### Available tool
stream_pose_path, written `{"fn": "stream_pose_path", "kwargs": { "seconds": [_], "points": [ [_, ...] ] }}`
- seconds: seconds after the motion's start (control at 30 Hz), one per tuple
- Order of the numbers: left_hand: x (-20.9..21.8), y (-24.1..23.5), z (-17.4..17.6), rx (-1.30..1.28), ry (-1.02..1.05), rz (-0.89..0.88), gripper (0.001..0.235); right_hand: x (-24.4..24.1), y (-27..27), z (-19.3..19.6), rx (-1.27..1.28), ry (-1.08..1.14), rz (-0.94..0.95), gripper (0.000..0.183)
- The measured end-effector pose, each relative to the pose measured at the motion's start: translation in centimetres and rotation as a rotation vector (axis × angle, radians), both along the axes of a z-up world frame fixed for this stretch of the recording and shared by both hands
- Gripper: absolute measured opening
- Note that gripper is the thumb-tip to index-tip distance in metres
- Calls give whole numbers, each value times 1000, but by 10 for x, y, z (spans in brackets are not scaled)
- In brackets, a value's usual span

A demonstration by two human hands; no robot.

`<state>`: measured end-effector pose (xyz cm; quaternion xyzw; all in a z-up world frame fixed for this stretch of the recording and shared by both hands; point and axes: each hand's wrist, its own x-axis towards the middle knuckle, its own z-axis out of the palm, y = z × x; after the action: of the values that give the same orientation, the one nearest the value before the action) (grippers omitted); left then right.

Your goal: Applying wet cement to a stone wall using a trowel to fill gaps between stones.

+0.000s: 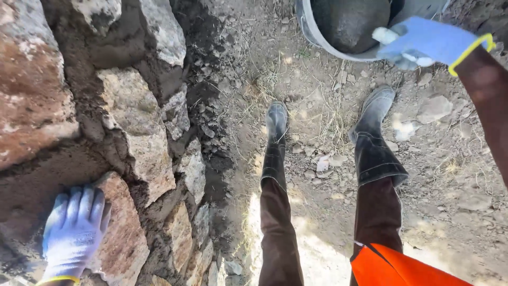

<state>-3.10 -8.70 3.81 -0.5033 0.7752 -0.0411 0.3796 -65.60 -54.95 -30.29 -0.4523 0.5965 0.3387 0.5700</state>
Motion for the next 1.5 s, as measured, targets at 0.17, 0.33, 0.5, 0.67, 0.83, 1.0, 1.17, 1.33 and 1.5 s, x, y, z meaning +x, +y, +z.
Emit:
{"fn": "stream_pose_path", "kwargs": {
  "seconds": [0.17, 0.33, 0.5, 0.67, 0.83, 1.0, 1.17, 1.33, 1.5],
  "points": [
    [6, 15, -6, -46, 60, 49, 37, 13, 40, 106, -96, -163, -163, 32],
    [18, 32, -13, -9, 92, 100, 38, -21, 121, 101, -118, -559, -660, 24],
    [26, 52, -33, 36, 79, 129, 42, 11, 161, 129, 191, -1250, -1002, 32],
    [45, 59, -39, 63, 167, 162, 39, 57, 157, 164, -246, -610, -933, 17],
    [35, 54, -37, -3, 153, 132, 33, 59, 169, 215, -55, -792, -777, 20],
    [29, 55, -44, 258, -36, 180, 65, 75, 204, 204, 173, -1017, -1027, 18],
    [29, 52, -36, 153, 151, 238, 52, 88, 251, 184, 704, -1404, -1388, 19],
    [21, 81, 4, -180, 379, 88, 27, 114, 292, 233, 72, -1426, -1321, 10],
    [47, 134, 1, -226, 346, 6, 40, 192, 350, 237, -141, -1306, -1360, 44]
  ]
}}
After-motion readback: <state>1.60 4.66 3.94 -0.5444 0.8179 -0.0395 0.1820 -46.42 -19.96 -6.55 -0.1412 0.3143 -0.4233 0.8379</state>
